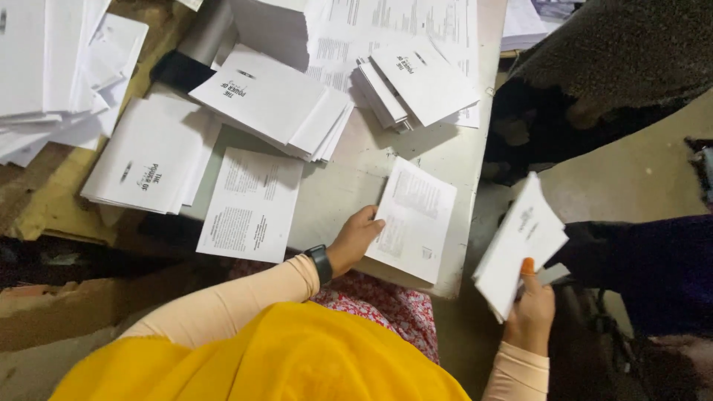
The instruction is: Folding printed paper sheets into booklets and organizing them into neat stacks on a production table.
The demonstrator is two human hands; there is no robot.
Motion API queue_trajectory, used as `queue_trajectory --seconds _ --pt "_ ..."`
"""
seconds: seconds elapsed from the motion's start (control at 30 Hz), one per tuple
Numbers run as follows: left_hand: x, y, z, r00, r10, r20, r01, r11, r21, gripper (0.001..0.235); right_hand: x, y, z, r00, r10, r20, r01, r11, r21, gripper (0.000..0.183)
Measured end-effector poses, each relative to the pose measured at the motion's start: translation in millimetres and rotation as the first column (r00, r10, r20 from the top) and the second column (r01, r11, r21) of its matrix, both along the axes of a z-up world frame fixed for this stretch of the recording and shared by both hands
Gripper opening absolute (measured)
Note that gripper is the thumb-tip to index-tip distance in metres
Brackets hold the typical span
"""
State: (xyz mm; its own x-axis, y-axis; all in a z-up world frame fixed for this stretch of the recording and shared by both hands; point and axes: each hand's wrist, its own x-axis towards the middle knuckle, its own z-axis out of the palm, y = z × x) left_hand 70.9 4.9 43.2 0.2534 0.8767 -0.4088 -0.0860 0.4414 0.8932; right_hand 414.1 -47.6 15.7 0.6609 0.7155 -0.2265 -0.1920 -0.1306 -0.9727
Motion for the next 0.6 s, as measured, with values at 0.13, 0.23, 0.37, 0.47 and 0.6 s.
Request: queue_trajectory --seconds 0.13,0.23,0.37,0.47,0.6 --pt "16.4 2.2 22.8 0.994 -0.068 0.085 0.072 0.997 -0.039 0.029 -50.8 4.4 42.4 0.995 0.104 0.003 -0.104 0.994 -0.018 0.040" --pt "26.6 6.4 27.5 0.989 -0.101 0.108 0.103 0.994 -0.022 0.031 -78.0 8.4 64.8 0.993 0.119 0.004 -0.119 0.991 -0.069 0.038" --pt "40.6 10.8 28.6 0.986 -0.157 0.063 0.159 0.987 -0.024 0.059 -83.0 19.7 50.1 0.987 0.158 0.021 -0.155 0.980 -0.125 0.032" --pt "76.2 30.6 -70.4 0.994 -0.054 0.092 0.047 0.996 0.077 0.042 -80.6 33.4 25.1 0.963 0.116 0.244 -0.064 0.976 -0.210 0.030" --pt "49.0 18.2 -32.5 0.975 -0.080 -0.205 0.134 0.954 0.268 0.043 -79.8 31.9 14.1 0.897 0.263 0.356 -0.164 0.944 -0.285 0.032"
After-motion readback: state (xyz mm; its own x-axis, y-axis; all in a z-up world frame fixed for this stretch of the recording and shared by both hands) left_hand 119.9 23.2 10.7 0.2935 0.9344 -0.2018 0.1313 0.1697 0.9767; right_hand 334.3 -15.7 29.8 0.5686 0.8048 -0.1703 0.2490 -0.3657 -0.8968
